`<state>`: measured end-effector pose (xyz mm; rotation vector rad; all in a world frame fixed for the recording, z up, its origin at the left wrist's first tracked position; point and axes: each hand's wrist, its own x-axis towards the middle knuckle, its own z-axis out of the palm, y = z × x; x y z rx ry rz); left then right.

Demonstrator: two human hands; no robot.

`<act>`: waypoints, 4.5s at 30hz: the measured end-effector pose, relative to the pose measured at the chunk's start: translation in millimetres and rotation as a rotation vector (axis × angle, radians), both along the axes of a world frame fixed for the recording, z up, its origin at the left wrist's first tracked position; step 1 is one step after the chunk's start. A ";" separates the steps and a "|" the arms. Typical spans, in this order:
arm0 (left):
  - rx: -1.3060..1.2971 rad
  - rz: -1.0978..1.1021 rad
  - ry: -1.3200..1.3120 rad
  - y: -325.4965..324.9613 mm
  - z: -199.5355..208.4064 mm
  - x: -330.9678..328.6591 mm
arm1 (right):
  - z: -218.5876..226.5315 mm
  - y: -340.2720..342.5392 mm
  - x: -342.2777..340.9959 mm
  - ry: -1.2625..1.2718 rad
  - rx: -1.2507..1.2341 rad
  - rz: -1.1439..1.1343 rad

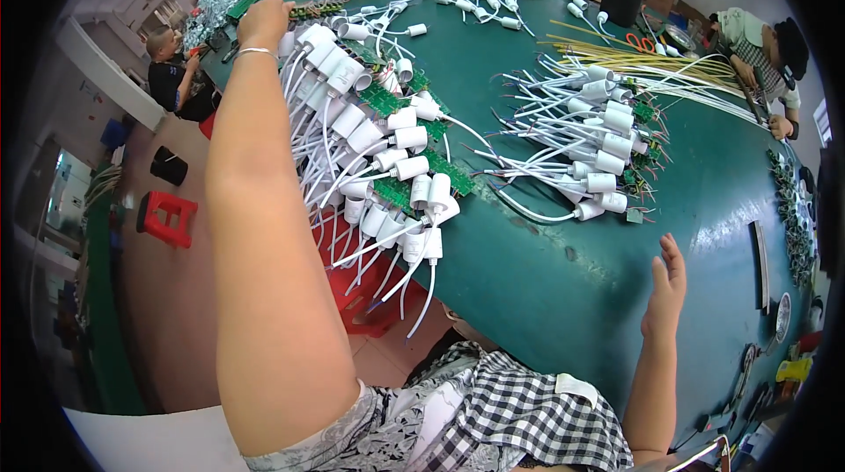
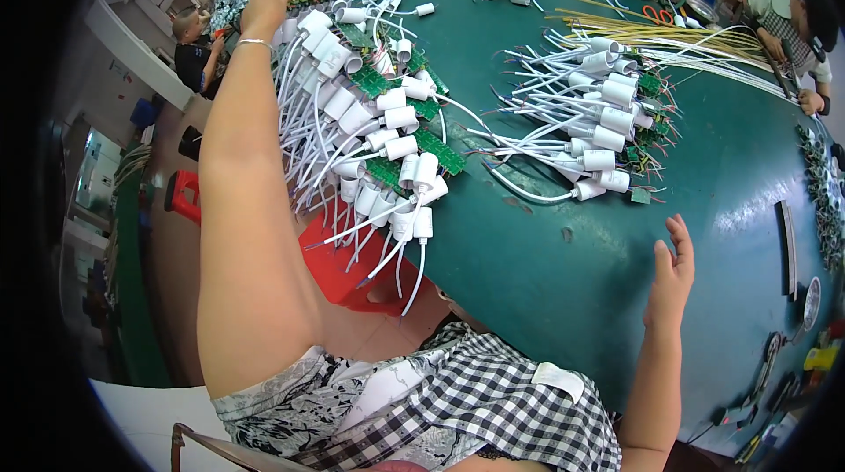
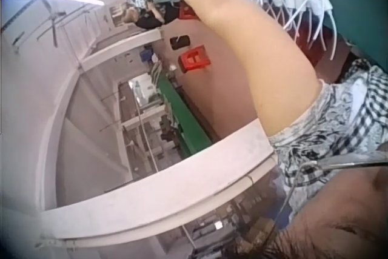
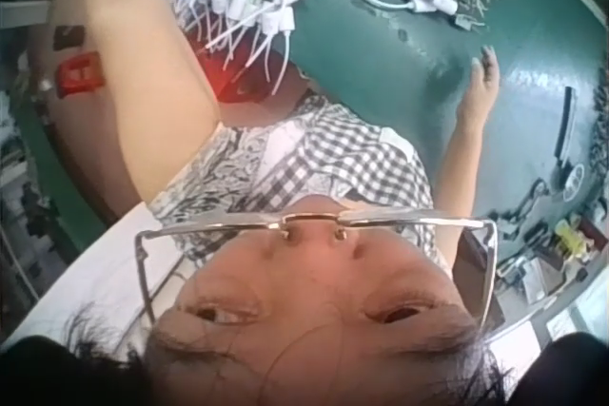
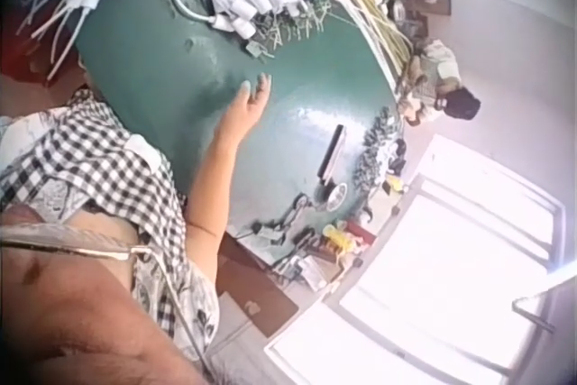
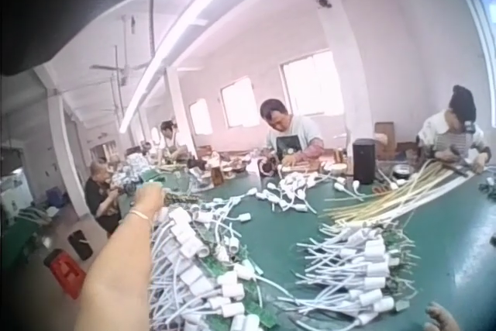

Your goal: The person solders wires onto a circuit board strip using a soldering iron, gathers electrical components across the table, and attaches plastic casings onto circuit board assemblies while aligning the attached wires by hand.

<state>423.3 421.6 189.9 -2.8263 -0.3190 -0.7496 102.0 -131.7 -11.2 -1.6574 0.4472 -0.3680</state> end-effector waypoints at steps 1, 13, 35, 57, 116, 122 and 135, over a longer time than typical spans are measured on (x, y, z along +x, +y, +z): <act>-0.001 0.004 -0.005 -0.4 11.3 -5.0 | 6.3 9.4 0.4 0.013 -0.027 0.029; 0.187 -0.731 -0.785 -220.1 95.4 -263.7 | 118.9 120.9 41.5 -0.113 0.661 0.936; -1.249 -1.292 0.979 -380.4 -183.1 -299.3 | 7.9 -53.8 -107.0 0.114 0.618 0.836; -0.504 -0.851 1.448 -255.6 -133.3 -260.7 | 34.3 -55.4 -52.6 0.272 0.075 0.303; -0.946 -1.360 1.062 -402.9 -184.1 -309.0 | 19.7 -17.4 -137.9 0.128 -0.282 0.442; -0.969 -1.363 1.112 -402.7 -186.8 -307.9 | 12.0 -19.6 -138.0 0.157 0.042 0.393; -0.885 -1.239 1.244 -406.6 -183.7 -306.5 | 14.9 -35.2 -145.0 0.184 -0.399 0.288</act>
